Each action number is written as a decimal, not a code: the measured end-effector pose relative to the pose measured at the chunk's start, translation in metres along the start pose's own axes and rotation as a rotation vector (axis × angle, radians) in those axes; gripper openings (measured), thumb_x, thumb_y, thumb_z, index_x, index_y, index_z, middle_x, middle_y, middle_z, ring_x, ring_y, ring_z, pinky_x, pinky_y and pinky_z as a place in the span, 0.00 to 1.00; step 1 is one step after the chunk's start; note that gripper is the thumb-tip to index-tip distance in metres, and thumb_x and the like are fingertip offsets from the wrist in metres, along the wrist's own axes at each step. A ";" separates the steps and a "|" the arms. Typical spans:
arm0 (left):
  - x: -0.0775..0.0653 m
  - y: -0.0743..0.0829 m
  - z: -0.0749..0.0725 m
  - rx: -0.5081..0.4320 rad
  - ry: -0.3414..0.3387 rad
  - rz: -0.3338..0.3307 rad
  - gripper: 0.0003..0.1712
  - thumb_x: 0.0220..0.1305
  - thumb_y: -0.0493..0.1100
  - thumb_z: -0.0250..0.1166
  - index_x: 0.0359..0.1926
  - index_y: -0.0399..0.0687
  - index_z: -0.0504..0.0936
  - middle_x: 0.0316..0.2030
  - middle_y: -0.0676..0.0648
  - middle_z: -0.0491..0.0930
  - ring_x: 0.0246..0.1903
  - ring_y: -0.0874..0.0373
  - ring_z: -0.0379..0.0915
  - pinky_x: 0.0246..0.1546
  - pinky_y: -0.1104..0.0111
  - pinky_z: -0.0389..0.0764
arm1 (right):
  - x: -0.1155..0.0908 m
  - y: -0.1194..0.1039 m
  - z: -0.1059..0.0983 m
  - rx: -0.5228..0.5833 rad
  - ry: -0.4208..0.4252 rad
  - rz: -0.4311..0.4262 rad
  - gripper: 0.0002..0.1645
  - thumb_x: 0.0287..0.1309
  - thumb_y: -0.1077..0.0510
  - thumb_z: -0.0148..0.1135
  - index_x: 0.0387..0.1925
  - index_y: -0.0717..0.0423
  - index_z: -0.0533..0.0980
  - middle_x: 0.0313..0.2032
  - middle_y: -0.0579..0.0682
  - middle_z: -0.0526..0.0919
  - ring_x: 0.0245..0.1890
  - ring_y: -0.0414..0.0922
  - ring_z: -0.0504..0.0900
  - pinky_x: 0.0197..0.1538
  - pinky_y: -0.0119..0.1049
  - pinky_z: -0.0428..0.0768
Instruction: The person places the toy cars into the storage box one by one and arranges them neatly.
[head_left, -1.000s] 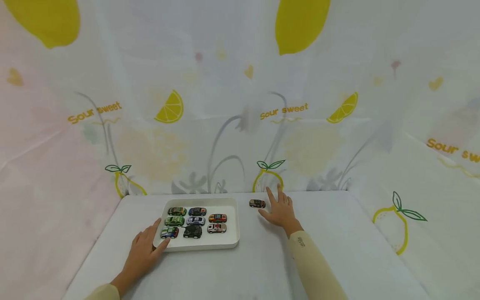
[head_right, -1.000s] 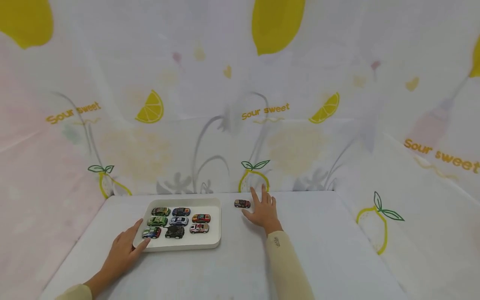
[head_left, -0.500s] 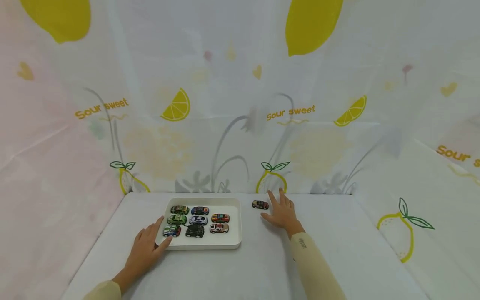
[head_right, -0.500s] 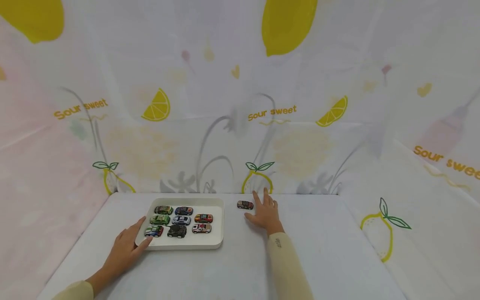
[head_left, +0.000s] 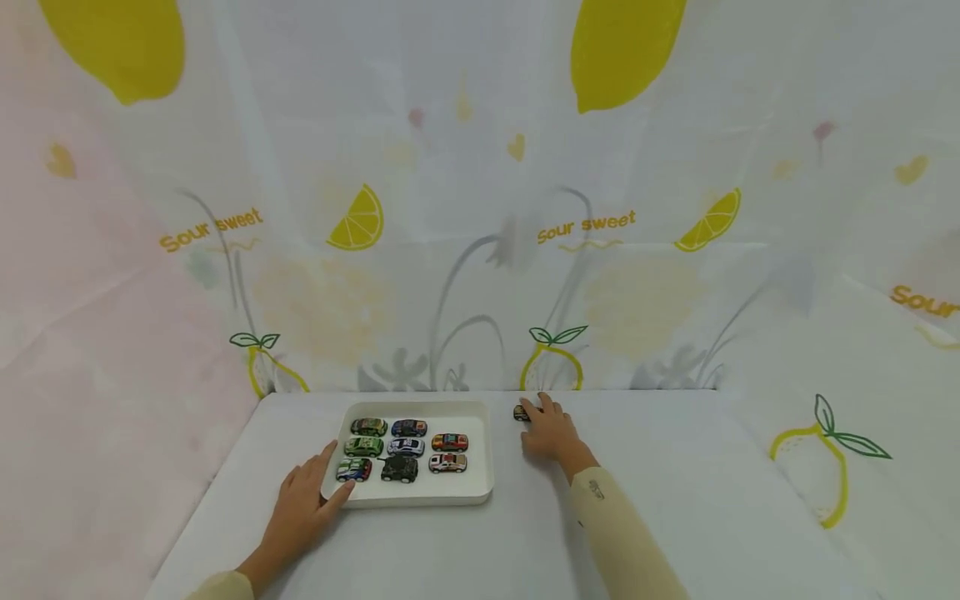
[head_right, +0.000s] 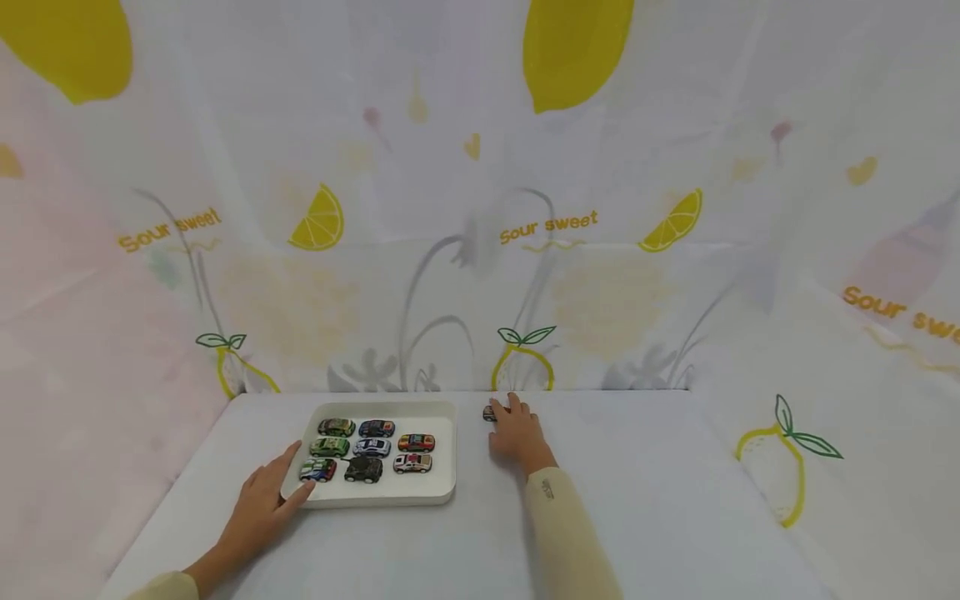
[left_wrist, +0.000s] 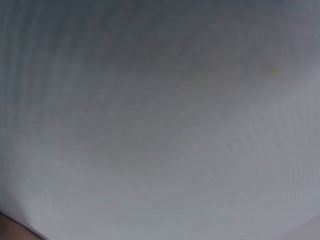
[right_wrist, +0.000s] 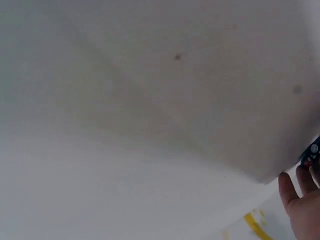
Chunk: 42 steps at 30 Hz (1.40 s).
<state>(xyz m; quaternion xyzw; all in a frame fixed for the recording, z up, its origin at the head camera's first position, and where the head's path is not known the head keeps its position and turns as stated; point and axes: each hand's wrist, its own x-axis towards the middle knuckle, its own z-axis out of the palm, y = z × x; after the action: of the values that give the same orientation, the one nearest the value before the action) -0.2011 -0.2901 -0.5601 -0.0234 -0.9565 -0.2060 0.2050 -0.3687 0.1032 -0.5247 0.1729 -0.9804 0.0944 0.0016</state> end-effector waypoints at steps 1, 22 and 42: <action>0.000 0.000 0.000 0.001 -0.005 -0.004 0.43 0.59 0.60 0.58 0.68 0.43 0.56 0.55 0.33 0.71 0.56 0.39 0.63 0.56 0.43 0.56 | 0.000 -0.002 0.001 -0.012 0.005 -0.007 0.34 0.55 0.52 0.54 0.65 0.44 0.61 0.63 0.59 0.62 0.59 0.59 0.66 0.55 0.55 0.69; 0.002 -0.007 0.004 -0.020 -0.009 -0.010 0.43 0.59 0.60 0.58 0.70 0.49 0.53 0.55 0.33 0.69 0.57 0.39 0.62 0.57 0.42 0.54 | -0.002 -0.021 -0.004 0.111 0.058 -0.038 0.05 0.57 0.57 0.60 0.29 0.51 0.73 0.56 0.59 0.66 0.46 0.55 0.76 0.42 0.46 0.77; 0.002 -0.003 0.002 -0.008 -0.003 0.002 0.43 0.60 0.60 0.57 0.70 0.47 0.54 0.55 0.32 0.69 0.57 0.39 0.62 0.57 0.43 0.54 | 0.014 -0.014 0.004 0.349 0.050 0.163 0.18 0.46 0.56 0.68 0.41 0.58 0.79 0.37 0.54 0.77 0.38 0.48 0.74 0.45 0.44 0.75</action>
<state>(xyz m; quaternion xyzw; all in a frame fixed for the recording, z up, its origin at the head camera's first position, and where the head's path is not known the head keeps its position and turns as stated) -0.2042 -0.2924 -0.5620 -0.0256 -0.9560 -0.2096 0.2038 -0.3767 0.0848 -0.5257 0.0880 -0.9596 0.2669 -0.0115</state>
